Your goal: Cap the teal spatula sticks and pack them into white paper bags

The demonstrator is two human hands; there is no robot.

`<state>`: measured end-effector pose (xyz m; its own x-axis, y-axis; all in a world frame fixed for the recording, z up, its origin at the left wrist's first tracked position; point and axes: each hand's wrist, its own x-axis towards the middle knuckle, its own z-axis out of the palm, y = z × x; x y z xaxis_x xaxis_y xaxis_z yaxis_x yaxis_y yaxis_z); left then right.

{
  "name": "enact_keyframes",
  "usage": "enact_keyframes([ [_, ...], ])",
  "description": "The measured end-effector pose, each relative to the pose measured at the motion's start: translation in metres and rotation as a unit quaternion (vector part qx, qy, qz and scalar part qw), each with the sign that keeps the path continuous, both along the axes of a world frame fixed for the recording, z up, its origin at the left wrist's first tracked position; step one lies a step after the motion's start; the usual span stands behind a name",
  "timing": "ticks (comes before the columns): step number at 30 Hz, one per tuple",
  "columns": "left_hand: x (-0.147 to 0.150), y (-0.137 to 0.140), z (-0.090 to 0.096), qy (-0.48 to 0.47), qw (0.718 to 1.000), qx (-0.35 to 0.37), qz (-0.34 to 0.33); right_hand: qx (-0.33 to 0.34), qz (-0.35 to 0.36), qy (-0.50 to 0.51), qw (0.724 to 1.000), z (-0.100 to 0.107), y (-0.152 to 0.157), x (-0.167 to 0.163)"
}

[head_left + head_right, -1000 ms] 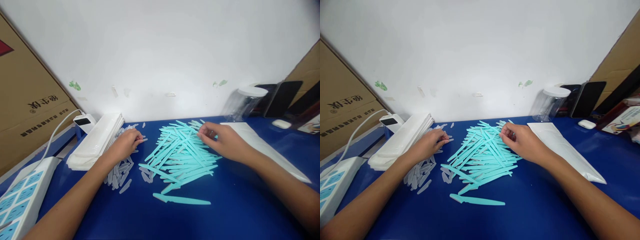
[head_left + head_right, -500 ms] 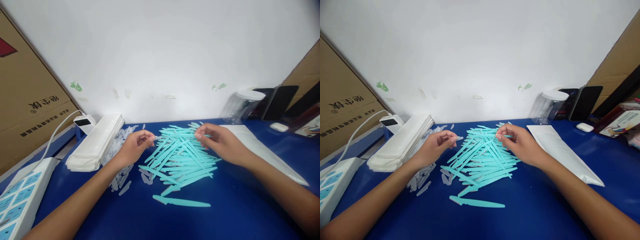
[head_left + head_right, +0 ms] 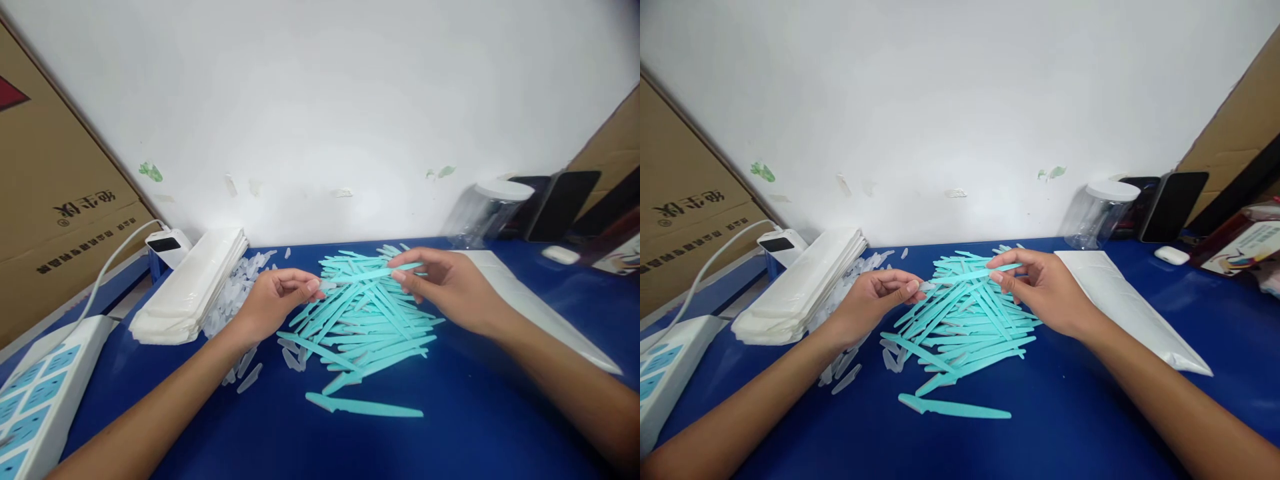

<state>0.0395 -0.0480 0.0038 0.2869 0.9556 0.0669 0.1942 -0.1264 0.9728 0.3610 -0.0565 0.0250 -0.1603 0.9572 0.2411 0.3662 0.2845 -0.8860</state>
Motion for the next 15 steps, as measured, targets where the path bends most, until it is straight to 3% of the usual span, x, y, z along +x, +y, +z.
enact_keyframes([
  [15, 0.0064, -0.0046, -0.0026, -0.005, 1.000, -0.011, 0.002, -0.024, 0.007, -0.011, 1.000, -0.0021, -0.0060, -0.0064],
])
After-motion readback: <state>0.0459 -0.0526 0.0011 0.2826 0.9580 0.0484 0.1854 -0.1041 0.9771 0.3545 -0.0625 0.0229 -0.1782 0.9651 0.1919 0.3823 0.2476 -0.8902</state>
